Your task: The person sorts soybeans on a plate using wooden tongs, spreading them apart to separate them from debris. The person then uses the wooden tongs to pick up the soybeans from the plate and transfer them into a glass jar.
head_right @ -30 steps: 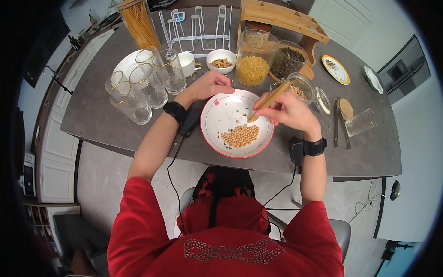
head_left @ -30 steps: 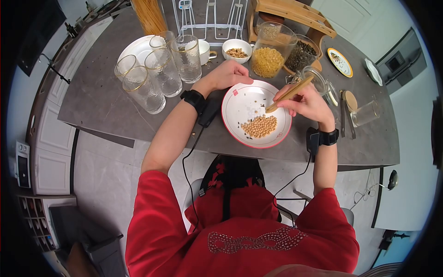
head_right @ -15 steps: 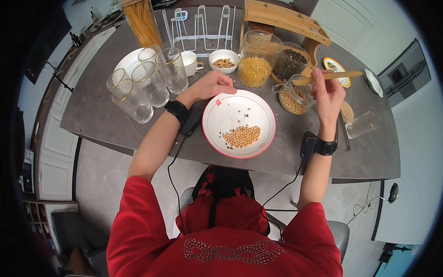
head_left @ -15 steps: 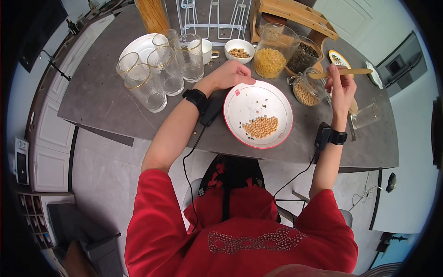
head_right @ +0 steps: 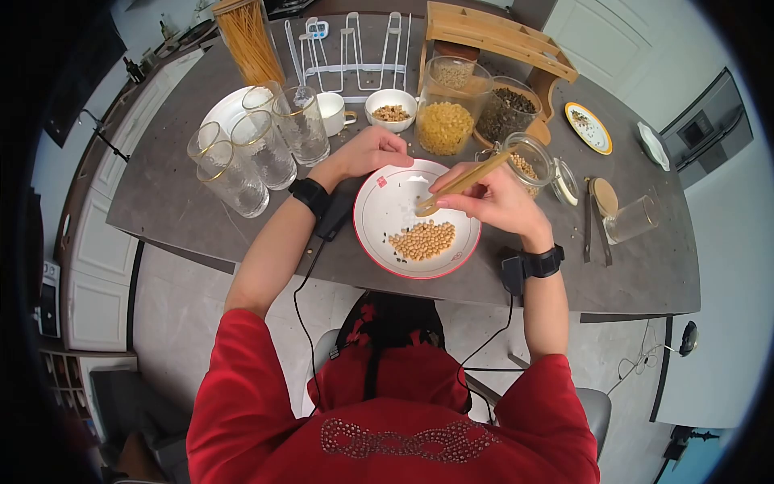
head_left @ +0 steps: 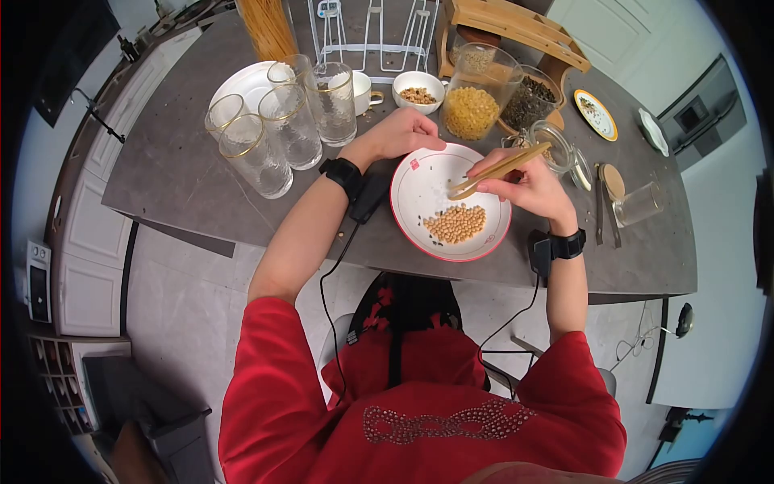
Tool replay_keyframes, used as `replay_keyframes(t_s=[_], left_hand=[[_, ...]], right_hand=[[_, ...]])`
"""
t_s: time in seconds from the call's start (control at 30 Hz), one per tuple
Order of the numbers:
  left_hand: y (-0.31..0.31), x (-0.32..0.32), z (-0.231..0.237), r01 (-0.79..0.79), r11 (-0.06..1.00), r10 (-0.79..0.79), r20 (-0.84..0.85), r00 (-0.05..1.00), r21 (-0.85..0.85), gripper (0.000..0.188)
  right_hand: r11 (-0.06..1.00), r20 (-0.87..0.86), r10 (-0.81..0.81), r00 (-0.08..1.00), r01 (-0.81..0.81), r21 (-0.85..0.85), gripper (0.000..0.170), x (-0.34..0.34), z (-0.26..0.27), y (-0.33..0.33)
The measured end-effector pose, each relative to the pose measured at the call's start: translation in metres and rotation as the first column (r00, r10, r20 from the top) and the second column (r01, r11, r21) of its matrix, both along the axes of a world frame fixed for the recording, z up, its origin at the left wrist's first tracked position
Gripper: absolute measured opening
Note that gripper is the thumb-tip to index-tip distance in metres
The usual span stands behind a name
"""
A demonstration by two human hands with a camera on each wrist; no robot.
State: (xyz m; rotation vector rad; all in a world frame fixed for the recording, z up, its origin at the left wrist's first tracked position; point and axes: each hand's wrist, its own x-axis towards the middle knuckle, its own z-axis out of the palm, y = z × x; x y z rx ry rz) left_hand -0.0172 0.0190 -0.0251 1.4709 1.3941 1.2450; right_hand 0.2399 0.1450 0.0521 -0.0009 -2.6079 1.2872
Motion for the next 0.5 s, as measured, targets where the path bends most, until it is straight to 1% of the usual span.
replay_keyframes(t_s=[0.07,0.13,0.17,0.23,0.27,0.3,0.33,0.37,0.4,0.43,0.5], left_hand=[[0.002,-0.001,0.002,0.009,1.000,-0.009,-0.023,1.000,-0.011,0.025],[0.002,0.000,0.003,0.006,1.000,-0.006,-0.036,0.999,0.004,0.025],[0.001,-0.001,0.003,-0.004,1.000,0.005,-0.047,0.999,0.019,0.025],[0.003,-0.004,0.002,-0.004,1.000,0.005,-0.047,0.999,0.013,0.025],[0.004,-0.003,-0.001,0.004,1.000,-0.004,-0.047,0.999,0.003,0.025],[0.003,-0.002,-0.003,0.003,1.000,-0.003,-0.043,0.999,0.000,0.025],[0.003,-0.002,-0.003,0.002,1.000,-0.002,-0.044,0.999,0.004,0.025],[0.004,-0.002,-0.002,-0.001,1.000,0.001,-0.046,0.999,0.009,0.025],[0.004,-0.003,-0.001,-0.004,1.000,0.005,-0.049,0.999,0.014,0.025],[0.005,-0.003,-0.001,-0.002,1.000,0.004,-0.051,0.999,0.023,0.025],[0.003,-0.002,-0.003,0.001,1.000,0.001,-0.047,0.999,0.028,0.025]], right_hand=[[1.000,0.029,-0.002,1.000,0.002,0.003,0.017,0.000,0.000,0.000],[0.992,0.035,0.005,0.999,-0.009,0.130,0.016,-0.002,0.003,0.000],[0.991,0.033,0.010,0.999,-0.014,0.134,0.016,-0.004,0.004,0.001],[0.986,-0.083,-0.049,0.995,0.061,0.155,0.015,0.000,0.003,0.004],[0.987,-0.120,-0.108,0.987,0.121,0.103,0.014,0.004,0.007,0.008],[0.963,-0.162,-0.269,0.949,0.260,-0.076,0.012,0.009,0.011,0.007],[0.915,-0.212,-0.398,0.892,0.369,-0.164,0.012,0.016,0.013,0.020],[0.884,-0.381,-0.464,0.800,0.387,-0.264,0.014,0.019,0.014,0.032],[0.833,-0.460,-0.554,0.694,0.450,-0.324,0.017,0.023,0.014,0.048],[0.764,-0.517,-0.640,0.568,0.543,-0.349,0.019,0.024,0.019,0.052],[0.673,-0.569,-0.705,0.423,0.652,-0.349,0.021,0.029,0.019,0.064]])
